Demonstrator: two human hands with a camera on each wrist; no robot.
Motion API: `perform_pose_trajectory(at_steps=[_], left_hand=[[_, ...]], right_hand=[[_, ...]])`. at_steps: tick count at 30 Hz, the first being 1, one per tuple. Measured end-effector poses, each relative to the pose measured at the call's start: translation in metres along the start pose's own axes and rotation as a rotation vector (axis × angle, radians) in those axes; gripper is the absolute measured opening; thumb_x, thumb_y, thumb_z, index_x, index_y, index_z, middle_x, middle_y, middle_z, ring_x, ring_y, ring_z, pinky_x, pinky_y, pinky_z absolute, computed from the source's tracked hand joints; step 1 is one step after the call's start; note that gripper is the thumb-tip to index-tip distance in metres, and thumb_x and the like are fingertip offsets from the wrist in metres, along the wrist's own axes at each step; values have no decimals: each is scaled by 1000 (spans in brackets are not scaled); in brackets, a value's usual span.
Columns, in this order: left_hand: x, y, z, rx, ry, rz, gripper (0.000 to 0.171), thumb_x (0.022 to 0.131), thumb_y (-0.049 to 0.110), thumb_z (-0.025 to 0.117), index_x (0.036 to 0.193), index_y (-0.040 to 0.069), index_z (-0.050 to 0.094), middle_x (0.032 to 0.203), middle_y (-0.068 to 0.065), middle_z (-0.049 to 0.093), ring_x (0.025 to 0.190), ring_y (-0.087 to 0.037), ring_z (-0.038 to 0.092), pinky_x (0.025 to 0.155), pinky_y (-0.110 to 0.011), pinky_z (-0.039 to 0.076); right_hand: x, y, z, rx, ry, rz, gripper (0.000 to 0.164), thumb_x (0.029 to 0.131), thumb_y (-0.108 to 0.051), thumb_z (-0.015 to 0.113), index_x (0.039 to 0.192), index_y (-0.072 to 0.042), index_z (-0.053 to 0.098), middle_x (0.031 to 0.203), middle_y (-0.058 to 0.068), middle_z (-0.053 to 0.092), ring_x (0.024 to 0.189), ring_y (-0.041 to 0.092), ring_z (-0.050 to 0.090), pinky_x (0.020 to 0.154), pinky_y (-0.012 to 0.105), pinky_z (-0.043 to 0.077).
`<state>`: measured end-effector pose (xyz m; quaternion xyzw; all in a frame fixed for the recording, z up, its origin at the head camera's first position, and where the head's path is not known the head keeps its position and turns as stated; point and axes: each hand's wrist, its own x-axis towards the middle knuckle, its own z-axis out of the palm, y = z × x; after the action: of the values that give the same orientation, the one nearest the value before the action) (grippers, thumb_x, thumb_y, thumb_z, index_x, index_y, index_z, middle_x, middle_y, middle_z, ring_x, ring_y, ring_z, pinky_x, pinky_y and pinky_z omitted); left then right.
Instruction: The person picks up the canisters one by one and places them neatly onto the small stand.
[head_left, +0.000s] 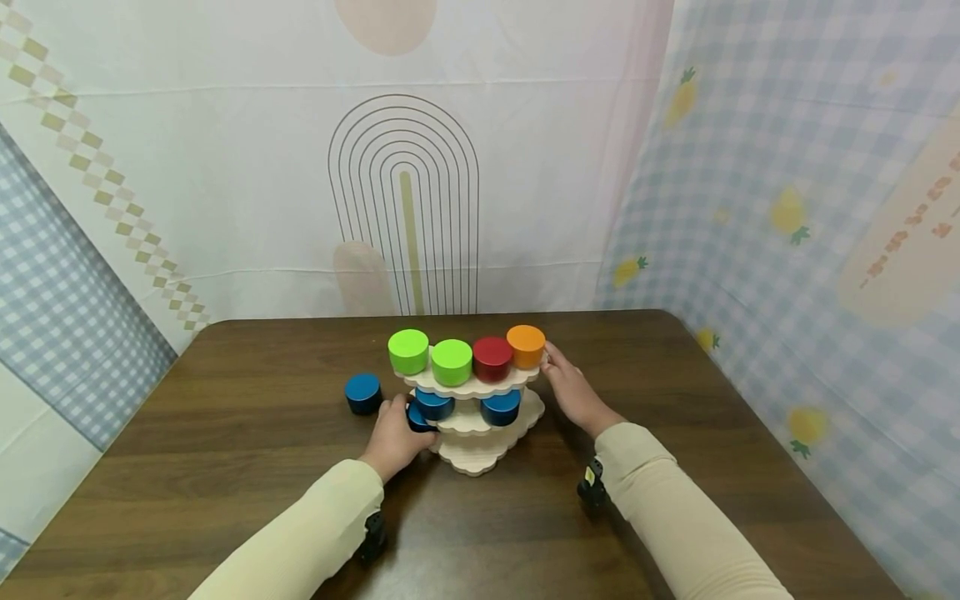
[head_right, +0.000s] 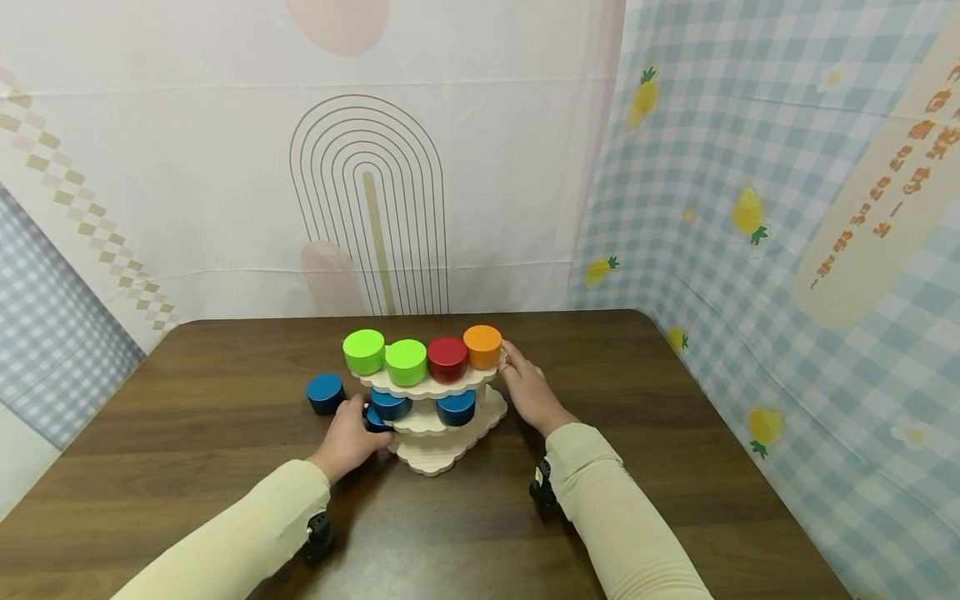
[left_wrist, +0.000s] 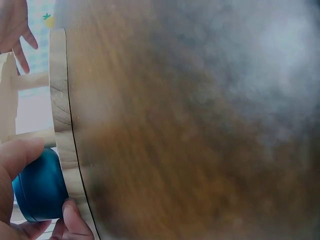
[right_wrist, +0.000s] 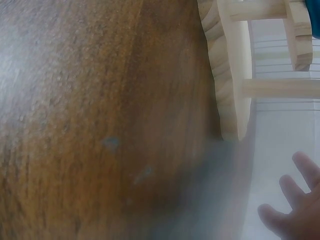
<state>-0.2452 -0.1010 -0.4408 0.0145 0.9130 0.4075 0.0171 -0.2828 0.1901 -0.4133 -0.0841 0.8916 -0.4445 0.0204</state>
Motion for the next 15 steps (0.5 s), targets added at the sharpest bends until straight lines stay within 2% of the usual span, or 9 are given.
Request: perform_pose_trajectory(at_steps=[6, 11, 15], left_hand=[[-4, -2, -4, -4, -9, 7, 77, 75, 17, 81, 134, -9, 40, 122, -27, 42, 113, -39, 48, 101, -52, 41], [-9, -4, -10, 43, -25, 16, 81, 77, 18, 81, 140, -7, 37, 128, -27, 39, 115, -39, 51, 100, -52, 43], [-12, -7, -16, 79, -19, 59, 77, 78, 19, 80, 140, -5, 39, 127, -25, 40, 111, -38, 53, 96, -51, 45]], right_hand=[[1, 2, 0, 12, -13, 11, 55, 105, -33, 24, 156, -18, 14, 156, 17, 27, 142, 37, 25, 112, 60, 18], [0, 1, 0, 3, -12, 9, 54, 105, -33, 24, 156, -18, 15, 156, 16, 27, 142, 37, 25, 112, 60, 18], [0, 0, -1, 2, -11, 10, 55, 104, -33, 24, 156, -17, 15, 156, 17, 27, 142, 37, 25, 112, 60, 18]])
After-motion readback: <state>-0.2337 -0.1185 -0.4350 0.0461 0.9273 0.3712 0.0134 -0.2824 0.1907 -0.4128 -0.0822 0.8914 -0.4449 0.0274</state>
